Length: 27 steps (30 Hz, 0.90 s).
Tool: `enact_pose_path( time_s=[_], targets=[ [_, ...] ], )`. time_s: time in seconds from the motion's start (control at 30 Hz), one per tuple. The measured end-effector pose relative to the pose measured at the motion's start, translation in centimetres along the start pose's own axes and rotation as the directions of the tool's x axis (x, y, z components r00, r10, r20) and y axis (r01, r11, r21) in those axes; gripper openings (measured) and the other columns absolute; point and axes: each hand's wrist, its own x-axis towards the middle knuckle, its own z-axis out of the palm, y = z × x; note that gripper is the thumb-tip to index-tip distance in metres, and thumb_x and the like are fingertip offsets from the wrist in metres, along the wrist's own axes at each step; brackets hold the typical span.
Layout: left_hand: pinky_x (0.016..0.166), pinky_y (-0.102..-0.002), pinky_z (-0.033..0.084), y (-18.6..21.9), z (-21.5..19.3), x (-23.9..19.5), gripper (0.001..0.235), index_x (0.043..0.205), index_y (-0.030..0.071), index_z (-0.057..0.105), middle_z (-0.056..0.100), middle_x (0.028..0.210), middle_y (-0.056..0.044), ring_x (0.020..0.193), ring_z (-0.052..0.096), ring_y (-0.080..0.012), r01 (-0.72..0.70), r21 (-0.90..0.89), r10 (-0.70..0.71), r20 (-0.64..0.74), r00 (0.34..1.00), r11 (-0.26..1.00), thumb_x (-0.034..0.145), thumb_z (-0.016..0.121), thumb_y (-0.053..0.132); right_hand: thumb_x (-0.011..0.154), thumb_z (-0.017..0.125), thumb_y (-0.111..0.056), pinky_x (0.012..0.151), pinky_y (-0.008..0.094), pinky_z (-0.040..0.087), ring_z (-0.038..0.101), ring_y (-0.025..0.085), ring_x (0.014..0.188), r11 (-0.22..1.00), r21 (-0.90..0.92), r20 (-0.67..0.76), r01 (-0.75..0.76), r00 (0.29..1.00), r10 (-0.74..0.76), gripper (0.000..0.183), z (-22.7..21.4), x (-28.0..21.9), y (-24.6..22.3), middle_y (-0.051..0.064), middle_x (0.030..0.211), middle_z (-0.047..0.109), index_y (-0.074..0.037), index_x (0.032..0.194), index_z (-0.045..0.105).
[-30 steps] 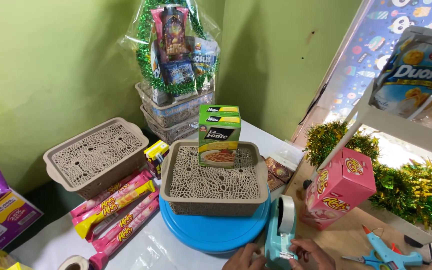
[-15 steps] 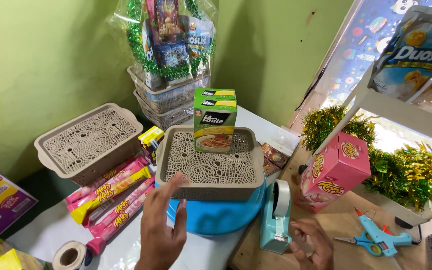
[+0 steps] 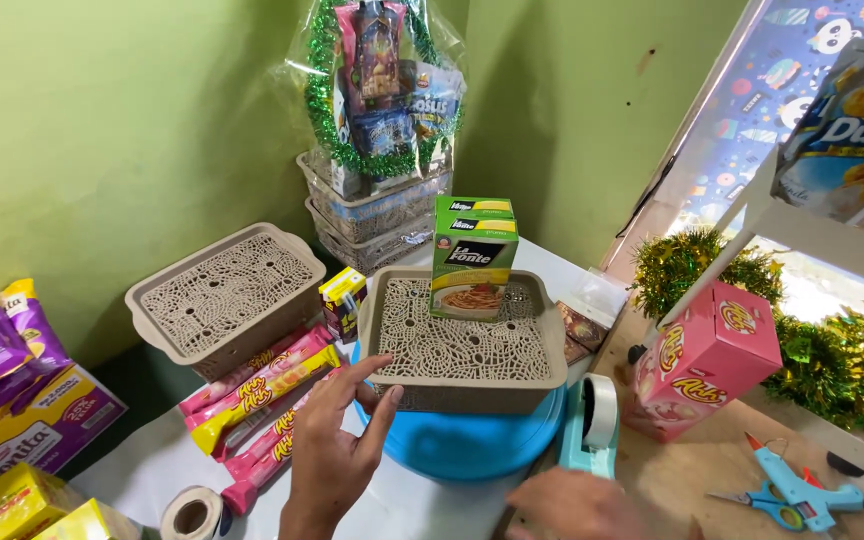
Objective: The person arranges various snack items, including boxes of instant noodles and bags of crackers, into a decorative basket placed on a blue rotating stand. They use a tape dispenser to secure the items within the basket and adjust their positions to create a gift arrangement.
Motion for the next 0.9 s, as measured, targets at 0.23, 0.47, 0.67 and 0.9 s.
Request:
enact_pose_path(
  time_s=[0.23, 0.47, 0.67, 0.9],
  targets=[
    [0.069, -0.035, 0.053, -1.5, -1.2, 0.5, 0.03, 0.114, 0.025, 0.074, 0.076, 0.069, 0.007, 0.063, 0.07, -0.0149, 0.146, 0.148, -0.198, 0.452, 0.87, 0.978, 0.088, 0.073, 0.04, 0.088, 0.065, -0.037, 0.054, 0.055, 0.06, 0.069, 0.039, 0.08, 0.846, -0.532, 0.402, 0.026, 0.887, 0.226, 0.041, 11.6, -11.7, 3.7, 0.027, 0.13, 0.055, -0.024, 0.127, 0.065],
    [0.07, -0.034, 0.053, -1.5, -1.0, 0.5, 0.029, 0.113, 0.023, 0.073, 0.074, 0.068, 0.009, 0.063, 0.067, -0.0133, 0.062, 0.091, -0.095, 0.425, 0.9, 0.994, 0.089, 0.072, 0.041, 0.098, 0.061, -0.069, 0.059, 0.063, 0.055, 0.066, 0.049, 0.084, 0.805, -0.552, 0.718, -0.218, 0.366, 0.592, 0.088, 11.9, -7.7, 2.4, 0.04, 0.161, -0.005, -0.04, 0.165, 0.013],
    [0.068, -0.032, 0.053, -1.6, -1.4, 0.8, 0.028, 0.111, 0.021, 0.074, 0.073, 0.068, 0.008, 0.061, 0.066, -0.012, 0.081, 0.072, -0.104, 0.416, 0.903, 0.994, 0.089, 0.073, 0.039, 0.102, 0.055, -0.07, 0.054, 0.06, 0.061, 0.068, 0.039, 0.073, 0.848, -0.528, 0.639, -0.045, 0.636, 0.431, 0.079, 12.5, -8.9, 2.9, 0.027, 0.152, 0.033, -0.014, 0.156, 0.039],
    [0.07, -0.032, 0.053, -1.9, -1.2, 0.9, 0.03, 0.112, 0.021, 0.074, 0.075, 0.069, 0.008, 0.062, 0.068, -0.0121, 0.105, 0.095, -0.136, 0.436, 0.89, 0.99, 0.089, 0.073, 0.04, 0.107, 0.041, -0.052, 0.088, 0.051, 0.053, 0.043, 0.029, 0.136, 0.842, -0.44, 0.789, -0.313, 0.312, 0.529, 0.058, 6.7, -4.0, -3.6, -0.005, 0.164, 0.024, -0.036, 0.161, 0.03]
  ],
)
